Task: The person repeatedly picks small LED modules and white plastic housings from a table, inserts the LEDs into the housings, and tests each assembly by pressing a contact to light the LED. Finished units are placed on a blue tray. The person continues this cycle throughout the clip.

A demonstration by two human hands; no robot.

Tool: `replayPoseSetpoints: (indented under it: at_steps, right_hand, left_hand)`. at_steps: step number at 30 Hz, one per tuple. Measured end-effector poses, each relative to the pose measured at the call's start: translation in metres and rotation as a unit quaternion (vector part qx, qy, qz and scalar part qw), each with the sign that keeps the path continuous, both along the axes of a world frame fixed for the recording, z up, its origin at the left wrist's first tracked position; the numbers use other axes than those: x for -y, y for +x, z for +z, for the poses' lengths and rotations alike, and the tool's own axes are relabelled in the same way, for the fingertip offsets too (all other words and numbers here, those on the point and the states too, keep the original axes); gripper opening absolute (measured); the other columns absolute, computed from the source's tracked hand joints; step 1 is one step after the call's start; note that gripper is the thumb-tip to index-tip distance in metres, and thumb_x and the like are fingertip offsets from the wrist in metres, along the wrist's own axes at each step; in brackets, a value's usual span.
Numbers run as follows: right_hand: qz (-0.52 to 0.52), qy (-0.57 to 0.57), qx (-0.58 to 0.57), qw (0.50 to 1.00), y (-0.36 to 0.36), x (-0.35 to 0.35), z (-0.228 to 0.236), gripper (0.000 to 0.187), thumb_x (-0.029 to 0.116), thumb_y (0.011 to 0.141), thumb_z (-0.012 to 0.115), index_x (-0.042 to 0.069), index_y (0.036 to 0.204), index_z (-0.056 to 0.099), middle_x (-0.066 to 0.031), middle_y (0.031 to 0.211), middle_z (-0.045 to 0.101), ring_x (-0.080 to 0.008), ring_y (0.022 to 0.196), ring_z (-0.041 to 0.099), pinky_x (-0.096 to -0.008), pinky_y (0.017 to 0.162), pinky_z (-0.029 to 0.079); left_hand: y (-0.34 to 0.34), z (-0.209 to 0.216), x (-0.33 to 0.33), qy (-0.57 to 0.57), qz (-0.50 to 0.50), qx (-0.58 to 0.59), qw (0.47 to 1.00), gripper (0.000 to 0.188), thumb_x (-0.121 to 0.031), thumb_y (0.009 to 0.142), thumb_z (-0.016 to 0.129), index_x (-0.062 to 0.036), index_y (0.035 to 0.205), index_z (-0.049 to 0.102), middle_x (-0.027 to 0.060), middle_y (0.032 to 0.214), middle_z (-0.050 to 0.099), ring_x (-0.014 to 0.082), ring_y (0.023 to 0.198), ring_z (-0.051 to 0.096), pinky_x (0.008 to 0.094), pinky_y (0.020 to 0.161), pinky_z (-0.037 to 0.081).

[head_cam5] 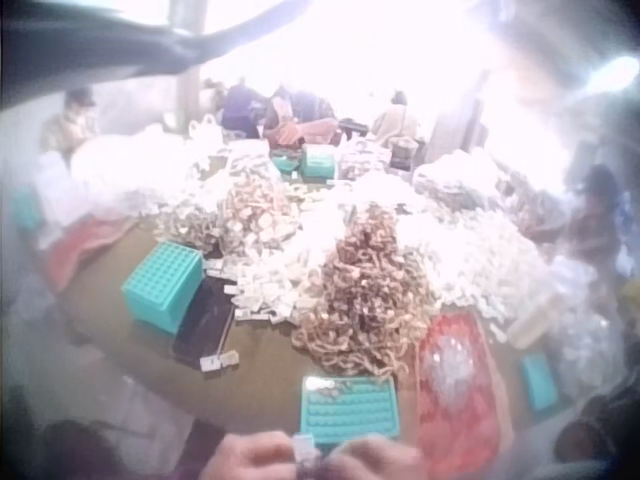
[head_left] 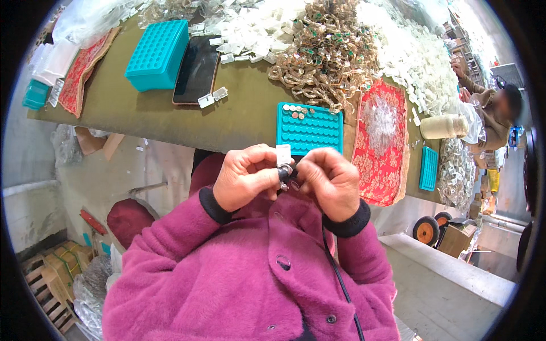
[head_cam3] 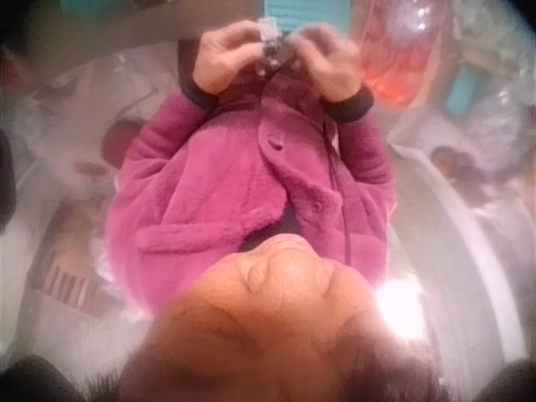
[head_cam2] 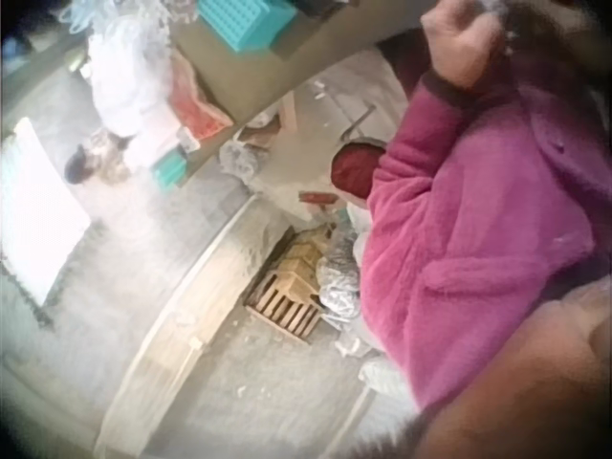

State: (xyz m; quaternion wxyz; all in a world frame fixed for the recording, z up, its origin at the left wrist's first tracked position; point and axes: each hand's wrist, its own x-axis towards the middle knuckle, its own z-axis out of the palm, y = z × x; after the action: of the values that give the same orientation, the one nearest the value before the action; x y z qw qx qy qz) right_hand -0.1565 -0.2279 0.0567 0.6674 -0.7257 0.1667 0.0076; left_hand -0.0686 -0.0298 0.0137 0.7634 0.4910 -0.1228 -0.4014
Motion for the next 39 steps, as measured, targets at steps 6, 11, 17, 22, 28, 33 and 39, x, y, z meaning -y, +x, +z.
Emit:
replayPoseSetpoints:
  at_steps: [6,11,17,22,28,33,39]
  right_hand:
    - [0.017,-0.464,0.198,0.863,0.065,0.038,-0.01,0.016,0.003,0.089,0.077,0.001,0.104,0.073,-0.0137,0.093,0.07,-0.0285,0.078,0.07,-0.0374,0.071,0.056]
    - [0.067,-0.552,0.175,0.812,0.086,0.045,-0.02,0.012,0.005,0.09,0.075,0.003,0.102,0.072,-0.015,0.094,0.068,-0.0339,0.085,0.069,-0.0417,0.074,0.056]
    - [0.058,-0.497,0.152,0.852,0.082,0.035,-0.008,0.008,0.005,0.094,0.07,0.002,0.101,0.066,-0.0152,0.091,0.063,-0.0356,0.08,0.066,-0.0446,0.07,0.054]
    - [0.032,-0.137,-0.02,0.99,0.038,-0.004,0.013,0.007,0.006,0.102,0.068,-0.001,0.1,0.066,-0.0087,0.089,0.069,-0.0165,0.08,0.067,-0.0307,0.073,0.053]
    - [-0.027,0.085,0.002,0.996,0.023,-0.028,0.0,0.012,0.009,0.106,0.065,-0.003,0.104,0.064,-0.0047,0.093,0.071,-0.0081,0.081,0.065,-0.0248,0.073,0.054]
    - [-0.031,0.145,-0.03,0.988,0.012,-0.024,-0.008,0.016,0.015,0.107,0.064,0.004,0.097,0.064,0.0022,0.077,0.062,-0.002,0.063,0.049,-0.0194,0.056,0.039]
    - [-0.014,0.227,-0.063,0.972,-0.005,-0.014,-0.011,0.02,0.016,0.106,0.066,0.006,0.089,0.062,0.0022,0.076,0.064,-0.0013,0.068,0.051,-0.0195,0.06,0.04]
  left_hand:
    - [0.018,-0.01,-0.002,-0.088,0.025,-0.127,0.988,0.021,-0.004,0.099,0.064,0.0038,0.118,0.069,0.0137,0.103,0.075,0.0121,0.065,0.062,0.0251,0.054,0.05]
    - [0.026,-0.014,-0.003,-0.094,0.012,-0.159,0.983,0.027,-0.009,0.102,0.066,0.0038,0.126,0.066,0.0157,0.108,0.074,0.0139,0.071,0.064,0.0264,0.058,0.053]
    - [0.031,-0.013,-0.002,-0.117,0.009,-0.162,0.98,0.032,-0.011,0.103,0.068,0.0046,0.13,0.063,0.0167,0.117,0.072,0.0189,0.088,0.072,0.0352,0.074,0.065]
    - [0.029,-0.014,0.002,-0.101,0.039,-0.085,0.99,0.032,-0.004,0.099,0.071,0.0049,0.129,0.063,0.0152,0.116,0.071,0.0196,0.094,0.073,0.036,0.079,0.066]
    - [0.016,-0.015,0.006,-0.112,0.079,0.006,0.991,0.026,0.004,0.096,0.072,0.0059,0.122,0.066,0.0112,0.114,0.068,0.0199,0.092,0.073,0.0343,0.078,0.066]
    - [0.009,-0.022,0.008,-0.1,0.084,0.168,0.977,0.027,0.01,0.094,0.072,0.0061,0.12,0.067,0.0103,0.112,0.067,0.0199,0.093,0.073,0.0322,0.078,0.064]
    - [0.0,-0.013,0.007,-0.123,0.031,0.084,0.988,0.028,0.01,0.093,0.071,0.0045,0.12,0.067,0.0077,0.107,0.067,0.0155,0.085,0.071,0.0283,0.07,0.061]
